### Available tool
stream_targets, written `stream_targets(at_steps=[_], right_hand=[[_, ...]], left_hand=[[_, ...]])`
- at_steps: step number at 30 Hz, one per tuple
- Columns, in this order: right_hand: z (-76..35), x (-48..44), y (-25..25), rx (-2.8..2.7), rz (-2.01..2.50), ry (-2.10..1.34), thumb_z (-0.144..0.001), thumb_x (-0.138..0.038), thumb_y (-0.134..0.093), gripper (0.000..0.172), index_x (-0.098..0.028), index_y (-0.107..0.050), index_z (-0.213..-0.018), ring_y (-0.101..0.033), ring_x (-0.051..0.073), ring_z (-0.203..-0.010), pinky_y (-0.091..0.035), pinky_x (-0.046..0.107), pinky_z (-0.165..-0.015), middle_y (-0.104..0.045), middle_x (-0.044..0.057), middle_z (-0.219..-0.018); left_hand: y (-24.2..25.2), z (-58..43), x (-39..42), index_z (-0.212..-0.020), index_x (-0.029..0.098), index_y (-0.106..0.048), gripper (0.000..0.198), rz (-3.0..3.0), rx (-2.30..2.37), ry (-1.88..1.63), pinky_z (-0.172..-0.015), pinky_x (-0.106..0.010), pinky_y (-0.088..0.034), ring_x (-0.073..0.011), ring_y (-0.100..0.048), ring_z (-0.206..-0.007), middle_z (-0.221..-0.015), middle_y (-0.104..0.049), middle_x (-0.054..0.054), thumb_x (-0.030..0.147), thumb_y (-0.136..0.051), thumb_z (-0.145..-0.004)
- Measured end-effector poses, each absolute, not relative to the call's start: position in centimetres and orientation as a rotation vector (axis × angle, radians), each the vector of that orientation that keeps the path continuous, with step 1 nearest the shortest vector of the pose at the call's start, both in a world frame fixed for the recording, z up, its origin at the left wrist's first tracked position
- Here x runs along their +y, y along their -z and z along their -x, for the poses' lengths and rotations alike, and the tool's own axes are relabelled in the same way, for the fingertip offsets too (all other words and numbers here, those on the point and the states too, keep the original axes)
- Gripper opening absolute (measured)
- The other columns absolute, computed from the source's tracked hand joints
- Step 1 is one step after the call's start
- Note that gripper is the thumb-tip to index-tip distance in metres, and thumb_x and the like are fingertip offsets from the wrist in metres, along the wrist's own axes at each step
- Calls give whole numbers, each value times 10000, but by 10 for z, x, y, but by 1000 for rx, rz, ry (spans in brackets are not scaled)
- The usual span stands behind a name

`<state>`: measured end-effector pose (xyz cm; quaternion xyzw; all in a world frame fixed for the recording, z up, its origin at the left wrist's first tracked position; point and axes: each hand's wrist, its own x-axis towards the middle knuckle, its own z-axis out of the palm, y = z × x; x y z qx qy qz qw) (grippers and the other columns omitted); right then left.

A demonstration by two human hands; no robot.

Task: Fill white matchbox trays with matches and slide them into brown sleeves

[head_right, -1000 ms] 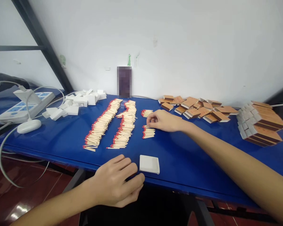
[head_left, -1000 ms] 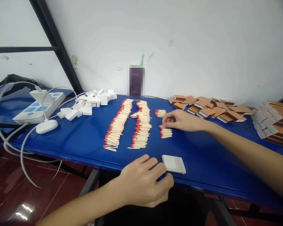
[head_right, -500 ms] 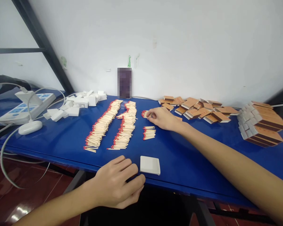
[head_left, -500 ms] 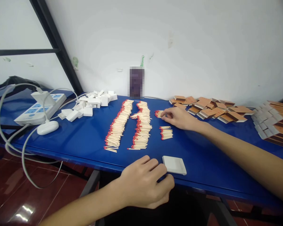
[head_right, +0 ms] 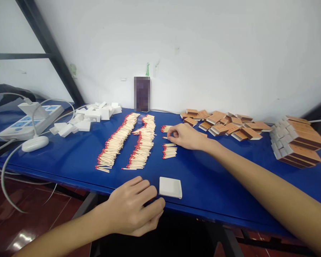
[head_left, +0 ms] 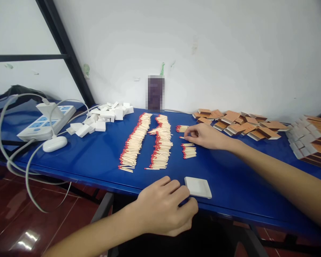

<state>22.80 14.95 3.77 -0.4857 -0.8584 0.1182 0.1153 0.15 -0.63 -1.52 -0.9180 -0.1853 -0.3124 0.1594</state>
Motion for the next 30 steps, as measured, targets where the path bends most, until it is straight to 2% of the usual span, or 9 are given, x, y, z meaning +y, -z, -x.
stream_targets(at_steps=[9, 14, 17, 24, 27, 30], right_hand=[[-228, 137, -56, -2589, 1489, -544, -787, -396, -605, 250, -190, -744, -804, -469, 132, -543, -331, 279, -550, -579, -1, -606], [-228, 135, -52, -2553, 1444, -516, -841, -453, -557, 320, -182, -727, -847, -457, 138, -532, -334, 286, -549, -551, -6, -576], [-227, 131, -48, -2567, 1340, -515, -880, -472, -521, 344, -184, -708, -852, -488, 149, -569, -357, 284, -562, -579, 8, -622], [-227, 123, -49, -2616, 1250, -562, -926, -425, -470, 326, -193, -653, -790, -503, 153, -592, -364, 277, -556, -615, 24, -683], [-229, 131, -48, -2605, 1255, -443, -929, -378, -462, 296, -191, -639, -783, -518, 160, -608, -369, 289, -588, -630, 28, -694], [-230, 145, -45, -2522, 1336, -249, -908, -320, -487, 229, -178, -663, -865, -534, 168, -624, -360, 292, -599, -632, 32, -697]], left_hand=[[14, -1, -7, -842, 178, -590, 89, 2611, -535, 907, -594, -311, -273, -161, -415, -628, -690, -479, 10, 267, -589, -843], [15, -1, -7, -849, 181, -582, 100, 2615, -541, 885, -599, -311, -272, -162, -416, -633, -693, -470, 13, 280, -589, -853], [15, -1, -7, -846, 180, -587, 92, 2619, -541, 899, -594, -314, -276, -164, -413, -634, -697, -473, 11, 272, -596, -844], [15, -1, -7, -875, 177, -597, 106, 2629, -545, 873, -594, -314, -278, -167, -422, -636, -706, -481, 6, 280, -595, -848], [15, -1, -7, -867, 177, -598, 100, 2626, -539, 882, -593, -314, -282, -166, -423, -642, -706, -484, 3, 275, -594, -847], [16, -1, -8, -873, 177, -601, 105, 2620, -549, 885, -595, -313, -284, -164, -421, -641, -708, -487, 2, 278, -599, -845]])
